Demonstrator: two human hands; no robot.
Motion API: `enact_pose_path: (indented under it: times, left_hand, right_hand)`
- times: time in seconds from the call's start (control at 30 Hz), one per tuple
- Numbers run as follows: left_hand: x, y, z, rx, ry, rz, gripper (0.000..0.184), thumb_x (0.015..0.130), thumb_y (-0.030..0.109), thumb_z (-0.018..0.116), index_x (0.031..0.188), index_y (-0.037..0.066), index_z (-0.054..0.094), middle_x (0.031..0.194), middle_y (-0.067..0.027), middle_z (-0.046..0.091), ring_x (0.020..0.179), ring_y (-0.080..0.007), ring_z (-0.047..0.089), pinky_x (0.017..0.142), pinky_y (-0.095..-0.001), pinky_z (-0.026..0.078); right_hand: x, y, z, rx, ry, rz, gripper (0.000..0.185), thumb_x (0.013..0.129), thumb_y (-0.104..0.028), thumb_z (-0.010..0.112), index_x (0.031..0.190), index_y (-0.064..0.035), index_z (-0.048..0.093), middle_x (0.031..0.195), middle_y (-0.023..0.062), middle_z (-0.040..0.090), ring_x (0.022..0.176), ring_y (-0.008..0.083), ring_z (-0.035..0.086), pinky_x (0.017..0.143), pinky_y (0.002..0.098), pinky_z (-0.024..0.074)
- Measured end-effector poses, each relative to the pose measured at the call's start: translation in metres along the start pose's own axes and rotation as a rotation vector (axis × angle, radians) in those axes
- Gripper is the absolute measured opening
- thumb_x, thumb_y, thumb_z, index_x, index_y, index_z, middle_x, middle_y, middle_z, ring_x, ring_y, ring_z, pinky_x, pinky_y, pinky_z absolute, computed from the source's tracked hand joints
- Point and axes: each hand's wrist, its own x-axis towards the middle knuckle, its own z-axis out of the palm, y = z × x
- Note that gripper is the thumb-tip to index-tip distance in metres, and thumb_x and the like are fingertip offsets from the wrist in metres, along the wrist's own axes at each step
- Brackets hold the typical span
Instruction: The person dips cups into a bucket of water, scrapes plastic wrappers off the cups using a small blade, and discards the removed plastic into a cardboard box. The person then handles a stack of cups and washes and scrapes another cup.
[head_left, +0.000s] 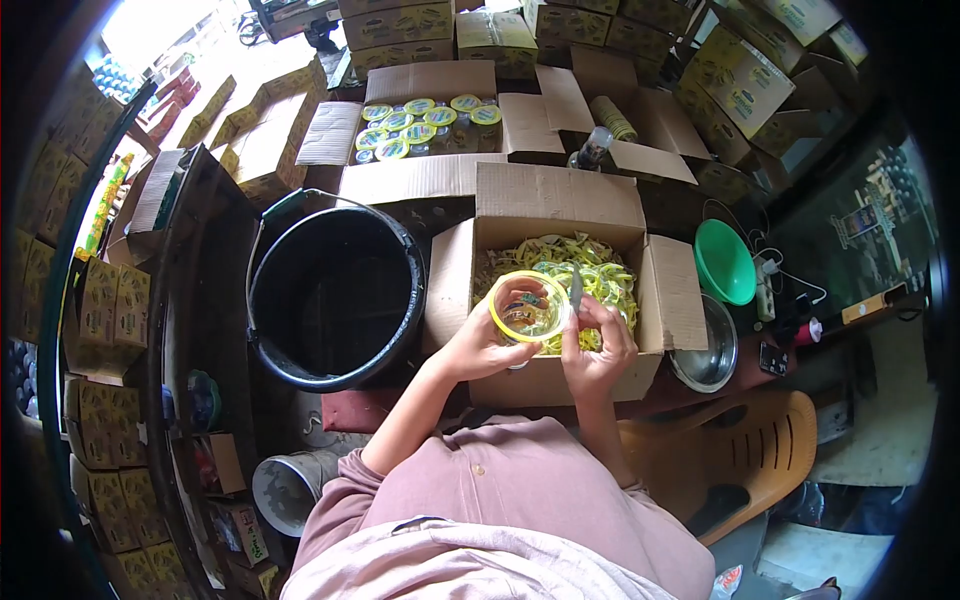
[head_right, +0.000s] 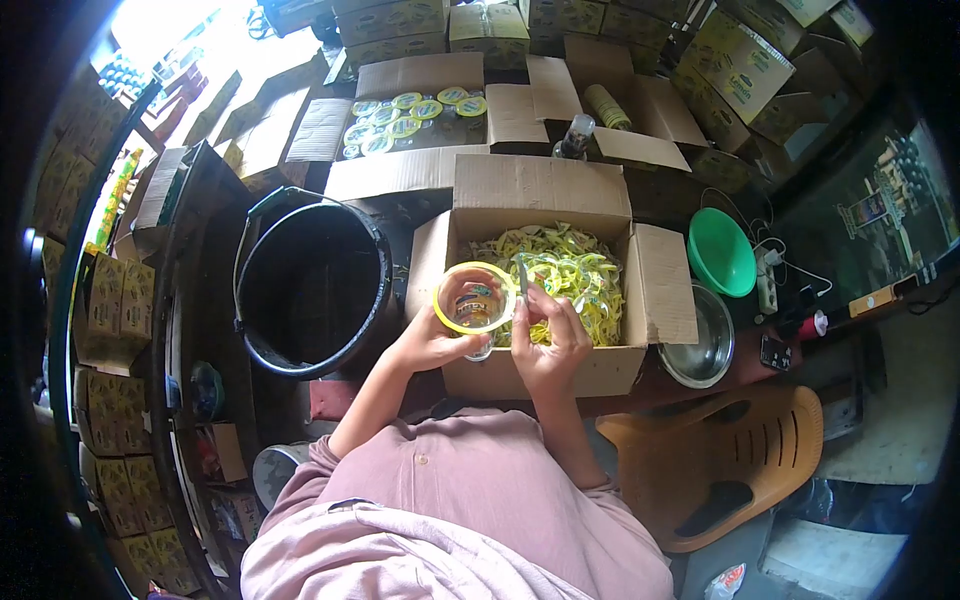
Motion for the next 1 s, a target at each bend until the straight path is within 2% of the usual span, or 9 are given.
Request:
enact_pose_path:
  times: [0.27,0.5,0.6,0.7,0.77,0.83,0.93,1.0]
  left_hand:
    - [-0.001,0.0,0.004,-0.082,0.074,-0.081,0.065,0.067,0.006,0.072,0.12,0.001,0.036,0.113,-0.009,0.043,0.105,-0.0163,0.046,0.092,-0.0293,0.038]
    - [-0.004,-0.005,-0.001,-0.011,0.062,-0.001,0.067,0.063,0.008,0.074,0.119,0.001,0.037,0.113,-0.0093,0.044,0.107,-0.0183,0.045,0.094,-0.0307,0.037]
    - [-0.004,0.001,-0.003,0.035,0.043,0.041,0.069,0.06,0.007,0.075,0.119,0.002,0.039,0.113,-0.0089,0.045,0.108,-0.0186,0.045,0.095,-0.031,0.037]
    - [-0.006,0.006,-0.006,0.116,0.03,0.074,0.072,0.057,0.007,0.077,0.119,0.002,0.041,0.112,-0.0084,0.047,0.108,-0.0182,0.045,0.094,-0.0311,0.037]
    - [-0.007,0.003,-0.008,0.149,0.023,0.079,0.076,0.056,0.009,0.079,0.121,0.003,0.041,0.113,-0.0081,0.049,0.108,-0.0177,0.046,0.094,-0.0316,0.036]
    - [-0.009,0.001,-0.009,0.086,0.033,0.076,0.08,0.057,0.008,0.078,0.125,0.003,0.036,0.113,-0.0087,0.048,0.108,-0.0184,0.047,0.093,-0.0317,0.037]
    - [-0.008,-0.001,-0.008,-0.077,0.04,0.047,0.085,0.059,0.007,0.075,0.13,0.004,0.027,0.111,-0.0101,0.049,0.107,-0.0199,0.048,0.091,-0.0328,0.039]
    - [-0.006,-0.003,-0.009,-0.152,0.032,0.027,0.088,0.06,0.008,0.073,0.132,0.006,0.022,0.11,-0.011,0.049,0.107,-0.021,0.048,0.088,-0.0336,0.041]
  right_hand:
    - [-0.012,-0.005,-0.001,-0.005,0.02,-0.026,0.021,0.069,0.003,0.065,0.089,-0.0012,0.061,0.07,0.0065,0.059,0.057,0.0133,0.057,0.054,0.0251,0.045]
    - [-0.017,-0.001,-0.005,0.044,0.03,-0.09,0.021,0.071,0.004,0.064,0.091,-0.0005,0.06,0.069,0.0059,0.056,0.057,0.0125,0.053,0.056,0.0232,0.0434]
    - [-0.018,0.001,-0.005,0.043,0.055,-0.043,0.022,0.073,0.003,0.064,0.093,-0.0006,0.059,0.07,0.0039,0.055,0.059,0.01,0.052,0.058,0.0213,0.0429]
    - [-0.019,0.011,-0.002,0.152,0.112,0.168,0.03,0.072,0.002,0.064,0.101,-0.001,0.058,0.07,0.004,0.058,0.064,0.0088,0.057,0.059,0.0219,0.047]
    - [-0.016,0.018,-0.005,0.195,0.097,0.286,0.032,0.074,0.001,0.064,0.105,-0.0013,0.057,0.071,0.0012,0.057,0.063,0.0058,0.053,0.06,0.0191,0.044]
    - [-0.014,0.032,-0.012,0.174,0.096,0.388,0.037,0.076,0.0,0.063,0.112,-0.0011,0.054,0.071,-0.0003,0.056,0.062,0.004,0.051,0.06,0.0171,0.0419]
    - [-0.012,0.061,-0.032,0.185,0.179,0.514,0.035,0.078,0.002,0.061,0.111,0.003,0.053,0.071,0.0002,0.057,0.062,0.0034,0.051,0.059,0.0173,0.0421]
    - [-0.015,0.079,-0.046,0.168,0.207,0.49,0.033,0.078,0.001,0.061,0.109,0.0038,0.054,0.071,0.0018,0.06,0.06,0.0032,0.052,0.057,0.0171,0.0424]
